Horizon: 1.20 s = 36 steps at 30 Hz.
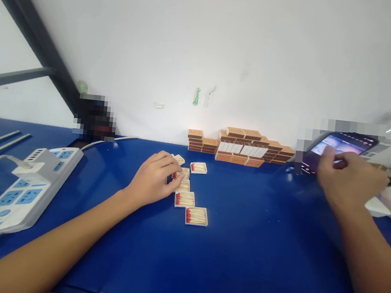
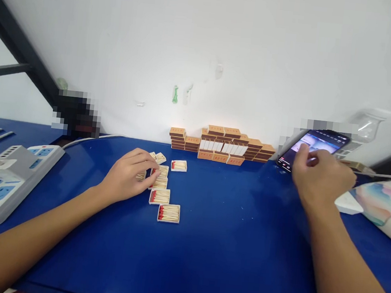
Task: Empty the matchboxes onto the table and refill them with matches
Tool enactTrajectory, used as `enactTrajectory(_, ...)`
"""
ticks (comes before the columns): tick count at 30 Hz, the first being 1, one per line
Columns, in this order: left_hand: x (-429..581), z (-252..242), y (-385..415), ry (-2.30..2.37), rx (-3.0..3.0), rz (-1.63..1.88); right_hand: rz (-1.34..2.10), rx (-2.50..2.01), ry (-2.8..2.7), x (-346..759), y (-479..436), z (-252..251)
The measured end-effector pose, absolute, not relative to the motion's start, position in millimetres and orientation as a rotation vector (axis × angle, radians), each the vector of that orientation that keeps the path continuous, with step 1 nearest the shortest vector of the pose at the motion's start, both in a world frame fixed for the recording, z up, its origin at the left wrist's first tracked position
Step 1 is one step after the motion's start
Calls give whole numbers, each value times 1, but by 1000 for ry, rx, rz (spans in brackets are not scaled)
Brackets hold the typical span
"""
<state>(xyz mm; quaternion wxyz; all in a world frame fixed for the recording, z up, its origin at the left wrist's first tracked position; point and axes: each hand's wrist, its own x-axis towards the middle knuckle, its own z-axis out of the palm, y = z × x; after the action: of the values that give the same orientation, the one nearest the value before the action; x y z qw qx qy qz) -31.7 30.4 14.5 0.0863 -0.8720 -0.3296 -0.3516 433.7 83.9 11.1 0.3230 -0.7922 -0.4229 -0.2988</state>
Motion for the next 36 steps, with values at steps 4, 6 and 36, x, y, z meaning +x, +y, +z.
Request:
enactTrajectory(4, -34, 15, 32, -953, -2559, -1027, -708, -1742, -1571, 362, 65, 15)
enactTrajectory(6, -34, 18, 32, -931, -2530, -1021, -629, -1508, -1847, 317, 56, 21)
enactTrajectory(36, -46, 20, 44, -866, -2400, -994, -359, -1610, -2686, 157, 137, 76)
